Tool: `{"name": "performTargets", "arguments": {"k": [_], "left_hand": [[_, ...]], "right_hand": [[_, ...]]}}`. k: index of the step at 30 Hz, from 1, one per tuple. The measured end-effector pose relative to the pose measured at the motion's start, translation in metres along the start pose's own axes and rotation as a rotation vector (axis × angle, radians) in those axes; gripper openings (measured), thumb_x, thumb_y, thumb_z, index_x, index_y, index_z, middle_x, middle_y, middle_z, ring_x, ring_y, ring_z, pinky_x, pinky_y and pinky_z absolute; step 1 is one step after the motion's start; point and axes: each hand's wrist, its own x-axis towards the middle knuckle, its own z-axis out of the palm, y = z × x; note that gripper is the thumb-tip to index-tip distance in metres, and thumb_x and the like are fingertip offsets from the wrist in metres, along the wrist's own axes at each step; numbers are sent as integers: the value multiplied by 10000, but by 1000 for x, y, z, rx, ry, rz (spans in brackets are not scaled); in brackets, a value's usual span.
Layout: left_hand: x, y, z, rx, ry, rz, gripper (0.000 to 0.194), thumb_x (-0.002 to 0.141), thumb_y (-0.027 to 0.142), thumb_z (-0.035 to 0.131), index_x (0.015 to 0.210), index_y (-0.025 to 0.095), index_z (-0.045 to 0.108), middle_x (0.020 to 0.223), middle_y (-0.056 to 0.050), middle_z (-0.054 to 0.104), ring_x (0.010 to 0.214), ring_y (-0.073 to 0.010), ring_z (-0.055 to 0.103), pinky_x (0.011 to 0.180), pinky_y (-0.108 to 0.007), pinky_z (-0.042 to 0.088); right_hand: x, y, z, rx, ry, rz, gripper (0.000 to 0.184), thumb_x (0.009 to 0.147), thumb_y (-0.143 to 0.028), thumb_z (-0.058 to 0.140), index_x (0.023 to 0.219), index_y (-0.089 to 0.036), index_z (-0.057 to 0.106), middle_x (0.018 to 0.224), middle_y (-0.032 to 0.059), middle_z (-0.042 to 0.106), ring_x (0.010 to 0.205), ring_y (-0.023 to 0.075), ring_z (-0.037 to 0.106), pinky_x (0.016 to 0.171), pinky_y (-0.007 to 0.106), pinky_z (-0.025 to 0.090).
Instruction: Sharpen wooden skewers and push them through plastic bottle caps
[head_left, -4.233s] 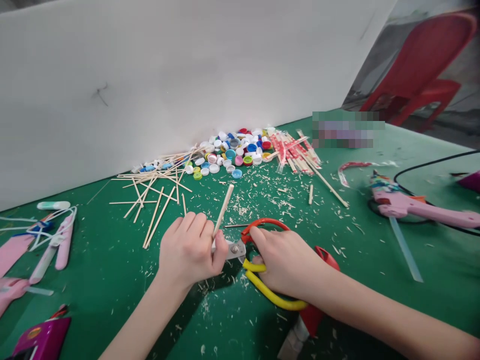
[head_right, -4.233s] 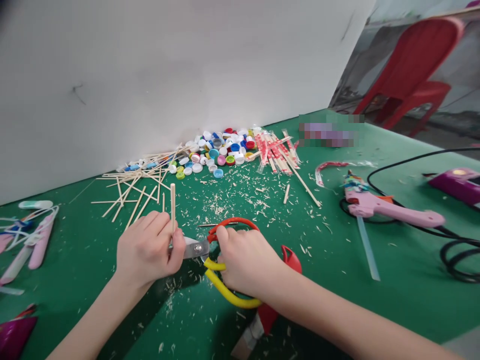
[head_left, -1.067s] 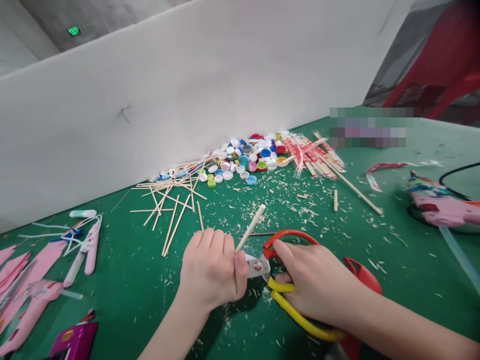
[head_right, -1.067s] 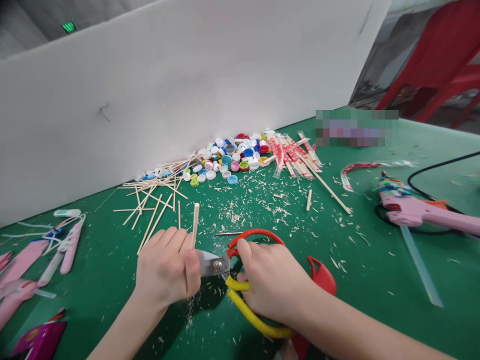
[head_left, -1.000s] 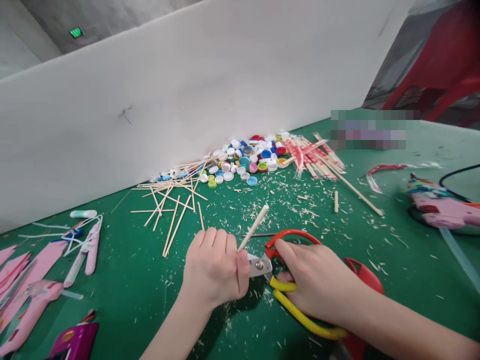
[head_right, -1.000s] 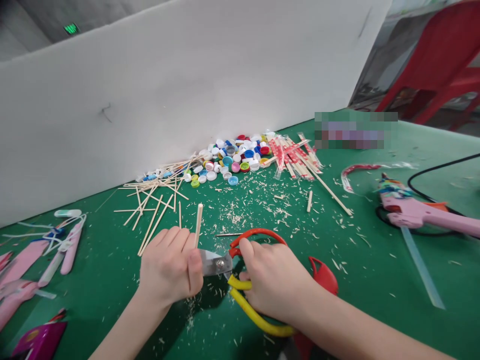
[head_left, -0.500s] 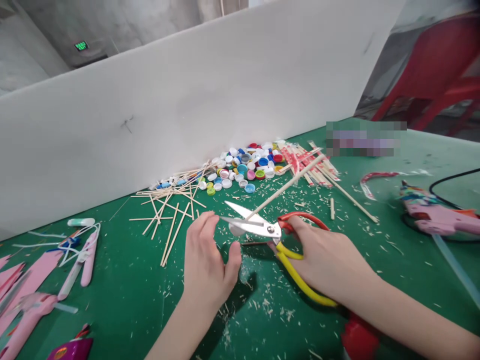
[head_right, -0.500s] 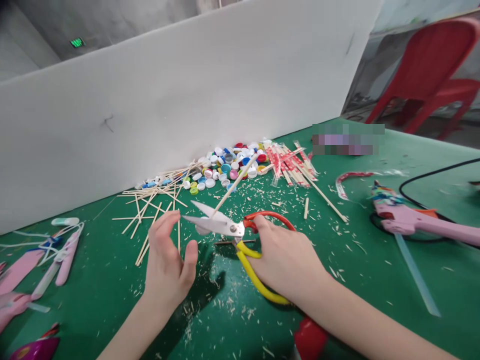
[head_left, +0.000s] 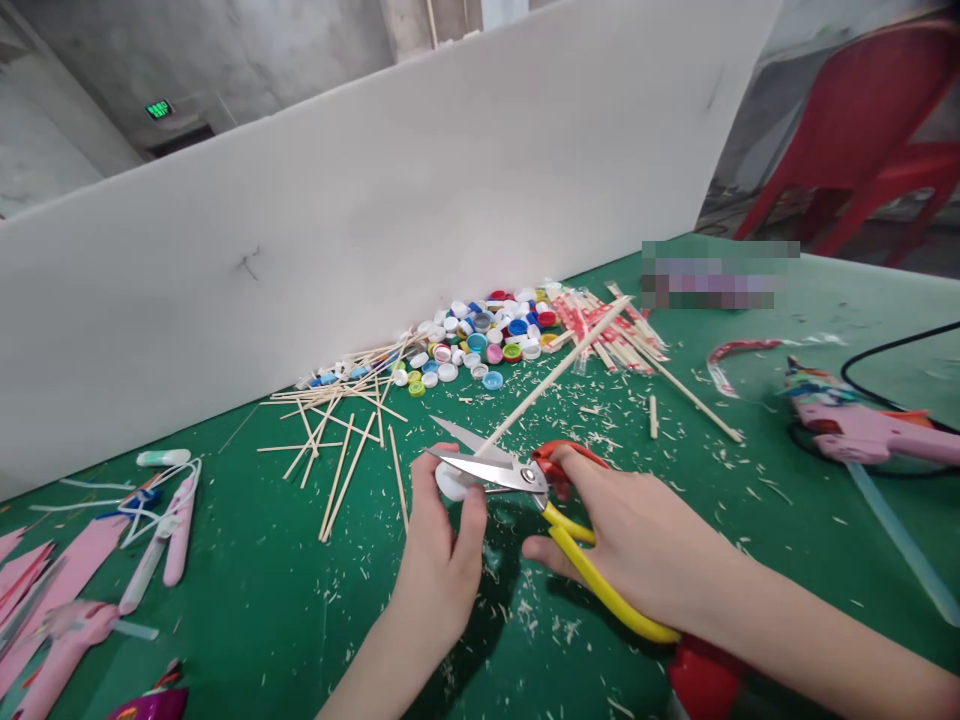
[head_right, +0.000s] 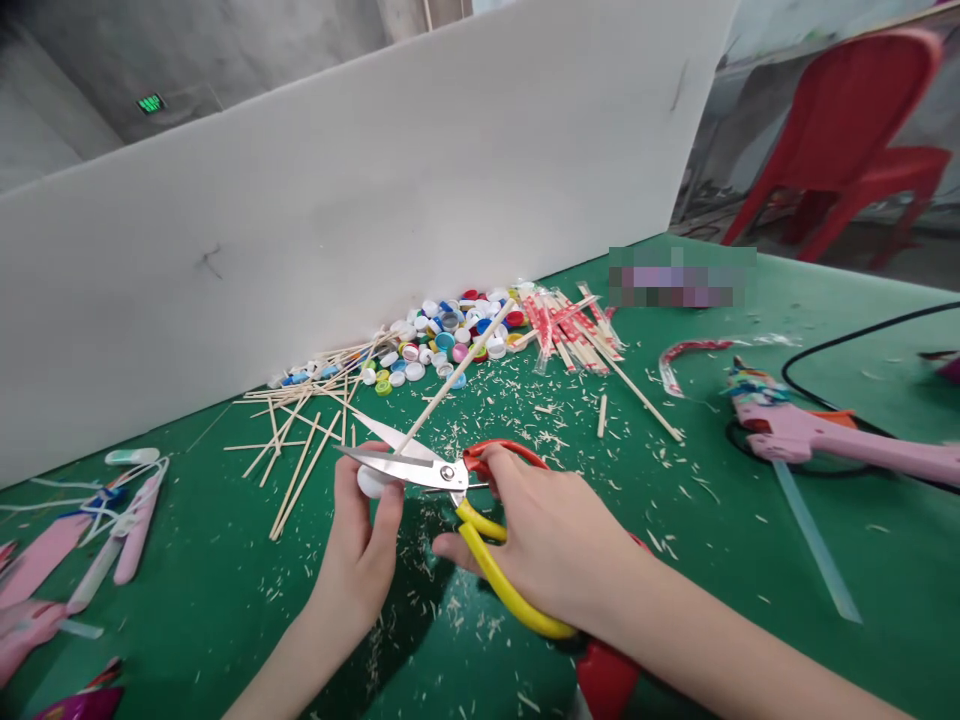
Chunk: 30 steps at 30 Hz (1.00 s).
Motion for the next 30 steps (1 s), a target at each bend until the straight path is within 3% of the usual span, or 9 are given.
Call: {"name": "performTargets", "arguments": {"k": [6,13,17,25,30], "left_hand": [[2,6,0,76,21,8,292,933,449,347,1108,231,430,1079,-69,539,969,-162,532,864,-349,458],[7,-6,5,78,8,-8,329,933,451,348,1160,222,413,1139,-96,520,1034,-179,523,900,-371,456],[9,-12,4,80,-16,-47,356,924,481,349,1161,222,408,1153,-100,505,1056,-185,510,941,-399,438],[16,-24,3,89,-54,-21,334,936,475,306,1073,205,447,1028,-76,543,912,-154,542,812,-327,479],[28,-32,-11,85,92,-78,352,927,505,309,1020,201,460,803,-26,528,688,-126,500,649,-276,450]], "right_hand": [[2,5,0,22,-25,-7,550,737,-708,500,938,-196,488,783,68,624,641,258,609,516,328,399],[2,9,6,69,-44,-53,467,764,-625,544,911,-188,474,839,71,598,673,217,578,544,322,424],[5,12,10,32,-15,-59,504,747,-645,558,925,-178,493,871,86,593,742,240,586,587,350,451],[9,16,17,14,-24,-73,554,746,-680,546,942,-162,530,944,118,591,883,281,569,720,421,477],[10,18,14,24,-23,-5,525,753,-670,537,943,-181,520,922,100,606,813,256,593,658,371,475]]}}
